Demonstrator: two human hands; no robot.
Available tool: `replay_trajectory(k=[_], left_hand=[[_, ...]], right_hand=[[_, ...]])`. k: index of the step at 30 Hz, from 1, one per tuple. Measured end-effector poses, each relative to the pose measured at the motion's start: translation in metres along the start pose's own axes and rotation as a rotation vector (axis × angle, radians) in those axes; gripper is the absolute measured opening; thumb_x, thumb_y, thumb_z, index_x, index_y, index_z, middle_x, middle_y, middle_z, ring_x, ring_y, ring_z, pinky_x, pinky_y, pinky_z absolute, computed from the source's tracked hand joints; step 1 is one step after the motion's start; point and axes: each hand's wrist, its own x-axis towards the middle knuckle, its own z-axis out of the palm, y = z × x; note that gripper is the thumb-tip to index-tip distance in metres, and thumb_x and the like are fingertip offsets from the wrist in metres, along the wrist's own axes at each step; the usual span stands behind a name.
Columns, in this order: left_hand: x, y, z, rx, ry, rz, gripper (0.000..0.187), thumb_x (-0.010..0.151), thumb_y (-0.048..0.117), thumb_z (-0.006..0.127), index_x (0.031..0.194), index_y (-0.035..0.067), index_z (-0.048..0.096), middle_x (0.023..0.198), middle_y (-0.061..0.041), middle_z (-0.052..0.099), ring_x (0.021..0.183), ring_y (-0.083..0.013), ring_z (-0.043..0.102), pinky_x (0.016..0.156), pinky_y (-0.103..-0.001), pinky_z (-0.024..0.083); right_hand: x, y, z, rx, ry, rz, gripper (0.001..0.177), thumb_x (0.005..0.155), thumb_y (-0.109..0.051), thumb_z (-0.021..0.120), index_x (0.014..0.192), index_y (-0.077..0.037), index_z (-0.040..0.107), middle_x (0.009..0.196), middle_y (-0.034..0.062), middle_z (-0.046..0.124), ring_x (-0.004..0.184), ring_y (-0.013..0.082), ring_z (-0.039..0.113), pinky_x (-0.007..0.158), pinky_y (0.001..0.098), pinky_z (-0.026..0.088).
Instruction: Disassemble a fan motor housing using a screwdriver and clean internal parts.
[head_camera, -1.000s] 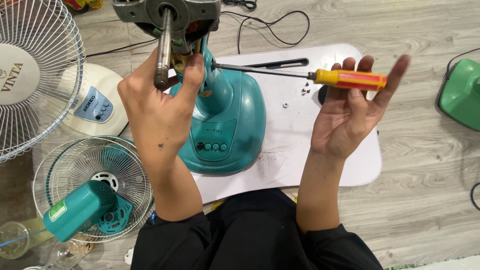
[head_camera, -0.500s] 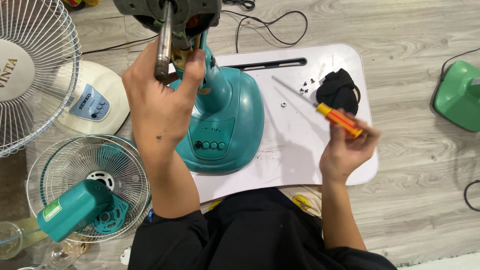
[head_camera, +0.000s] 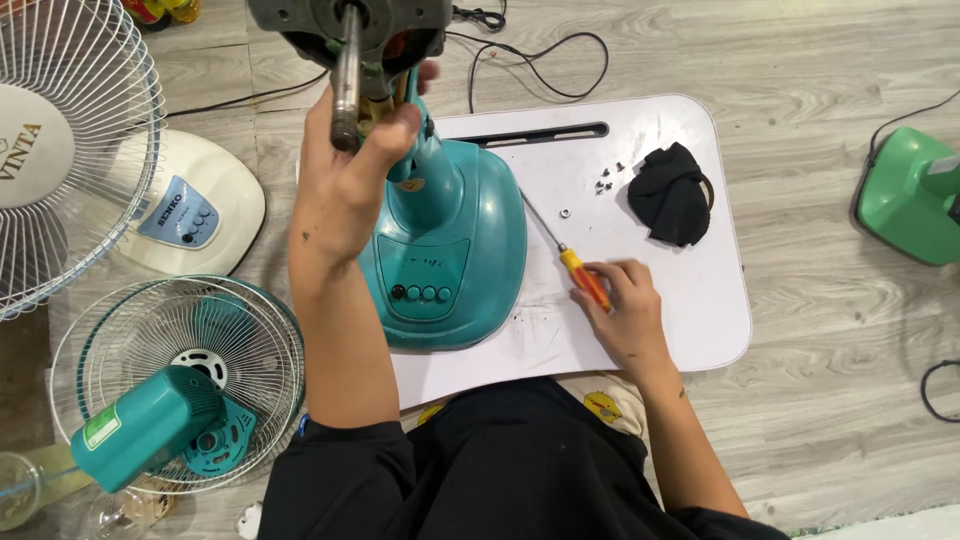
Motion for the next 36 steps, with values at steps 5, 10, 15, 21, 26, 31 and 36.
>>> replay_trajectory(k=[5,10,15,21,26,31,36], left_hand=[[0.002,0.003,0.006,0.065,0.039,-0.016,0.039,0.091,0.026,0.057,0.126,0.007,0.061,0.112,-0.007,0.067,0.094,-0.0152,0.057,0.087,-0.029,0.047],[0.004,0.002,0.01,0.054,0.056,-0.037,0.042,0.09,0.042,0.06,0.115,0.009,0.062,0.104,-0.005,0.064,0.092,-0.0152,0.055,0.085,-0.03,0.046],[0.001,0.006,0.013,-0.005,0.076,-0.049,0.022,0.095,0.022,0.058,0.108,0.005,0.063,0.094,-0.002,0.06,0.084,-0.0104,0.051,0.078,-0.024,0.043],[0.001,0.001,0.008,-0.011,0.021,-0.043,0.031,0.093,0.019,0.06,0.118,0.0,0.061,0.098,-0.006,0.063,0.082,-0.013,0.055,0.074,-0.026,0.046],[-0.002,-0.003,0.008,-0.042,0.017,-0.006,0.036,0.095,0.01,0.058,0.129,-0.001,0.057,0.122,-0.013,0.067,0.101,-0.0203,0.063,0.086,-0.031,0.051],[0.004,0.002,0.013,0.007,0.046,0.02,0.032,0.097,0.017,0.055,0.124,0.0,0.058,0.117,-0.013,0.067,0.108,-0.0219,0.064,0.098,-0.034,0.054],[0.009,0.001,0.009,0.044,-0.013,0.092,0.041,0.092,0.023,0.054,0.126,0.001,0.059,0.118,-0.014,0.067,0.111,-0.0252,0.065,0.098,-0.038,0.055]], right_hand=[[0.05,-0.057,-0.011,0.347,0.14,-0.211,0.022,0.085,-0.006,0.074,0.106,0.0,0.072,0.107,0.0132,0.065,0.09,0.0219,0.06,0.078,0.0309,0.048],[0.103,-0.136,-0.012,0.665,0.173,-0.416,0.027,0.092,0.002,0.073,0.117,0.002,0.064,0.115,0.0163,0.066,0.1,0.0249,0.067,0.092,0.0321,0.059],[0.124,-0.173,-0.006,0.77,0.126,-0.434,0.029,0.092,0.009,0.073,0.119,0.005,0.062,0.121,0.0133,0.061,0.102,0.022,0.066,0.094,0.0299,0.061],[0.131,-0.174,-0.001,0.746,0.144,-0.459,0.025,0.09,0.013,0.074,0.111,0.005,0.064,0.116,0.0124,0.064,0.096,0.0208,0.071,0.09,0.0281,0.064],[0.133,-0.174,-0.003,0.745,0.122,-0.439,0.028,0.089,0.015,0.074,0.111,0.003,0.062,0.11,0.0103,0.066,0.095,0.0187,0.069,0.088,0.0278,0.061],[0.135,-0.176,-0.005,0.815,0.068,-0.431,0.028,0.092,0.018,0.068,0.112,0.003,0.058,0.108,0.0105,0.064,0.096,0.0179,0.067,0.093,0.0289,0.061],[0.133,-0.178,-0.004,0.821,0.106,-0.436,0.025,0.088,0.017,0.068,0.108,0.004,0.058,0.11,0.0109,0.062,0.094,0.0187,0.064,0.087,0.0283,0.059]])
